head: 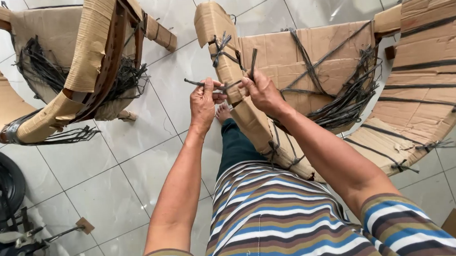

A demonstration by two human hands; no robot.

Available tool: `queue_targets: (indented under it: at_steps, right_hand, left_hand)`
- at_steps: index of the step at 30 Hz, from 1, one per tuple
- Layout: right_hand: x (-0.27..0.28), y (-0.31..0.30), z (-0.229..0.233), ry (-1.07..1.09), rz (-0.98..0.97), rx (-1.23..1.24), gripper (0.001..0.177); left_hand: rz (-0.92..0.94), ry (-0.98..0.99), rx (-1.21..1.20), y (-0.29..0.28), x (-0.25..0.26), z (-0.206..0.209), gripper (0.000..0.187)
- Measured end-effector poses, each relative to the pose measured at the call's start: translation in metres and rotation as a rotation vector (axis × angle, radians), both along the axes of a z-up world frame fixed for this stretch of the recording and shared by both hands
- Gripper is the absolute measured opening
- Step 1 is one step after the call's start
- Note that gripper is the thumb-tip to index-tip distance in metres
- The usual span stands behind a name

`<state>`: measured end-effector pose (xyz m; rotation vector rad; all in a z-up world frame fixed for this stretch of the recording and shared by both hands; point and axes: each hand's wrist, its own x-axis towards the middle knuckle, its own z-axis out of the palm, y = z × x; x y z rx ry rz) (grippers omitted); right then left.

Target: Wrapping a wooden chair frame with protective cardboard and securing it with plastic ties

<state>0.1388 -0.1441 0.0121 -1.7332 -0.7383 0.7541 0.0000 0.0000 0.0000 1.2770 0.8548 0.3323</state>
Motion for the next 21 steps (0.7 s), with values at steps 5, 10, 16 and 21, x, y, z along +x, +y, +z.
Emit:
queue_targets:
  at_steps: [5,10,16,21]
  right_hand:
    - [0.005,-0.006,0.002,0.13,-0.05,0.066,0.024]
    - [0.006,-0.01,0.028,0.025,-0.063,0.089,0.021]
    - [-0.016,0.004,0.036,-0.08,0.025,-0.035,0.012]
    - [-0.02,0.026,0.064,-0.193,0.226,-0.2,0.014]
  left_hand:
    - [-0.014,0.019,0.075,0.002,0.003,0.001,0.041]
    - [-0.192,0.151,0.303,-0.005,0.011,-0.01,0.044]
    - [-0.441,0.359,0.423,-0.02,0.021,0.002,0.046]
    - [-0.568,0.443,0.621,-0.022,0.018,-0.007,0.032]
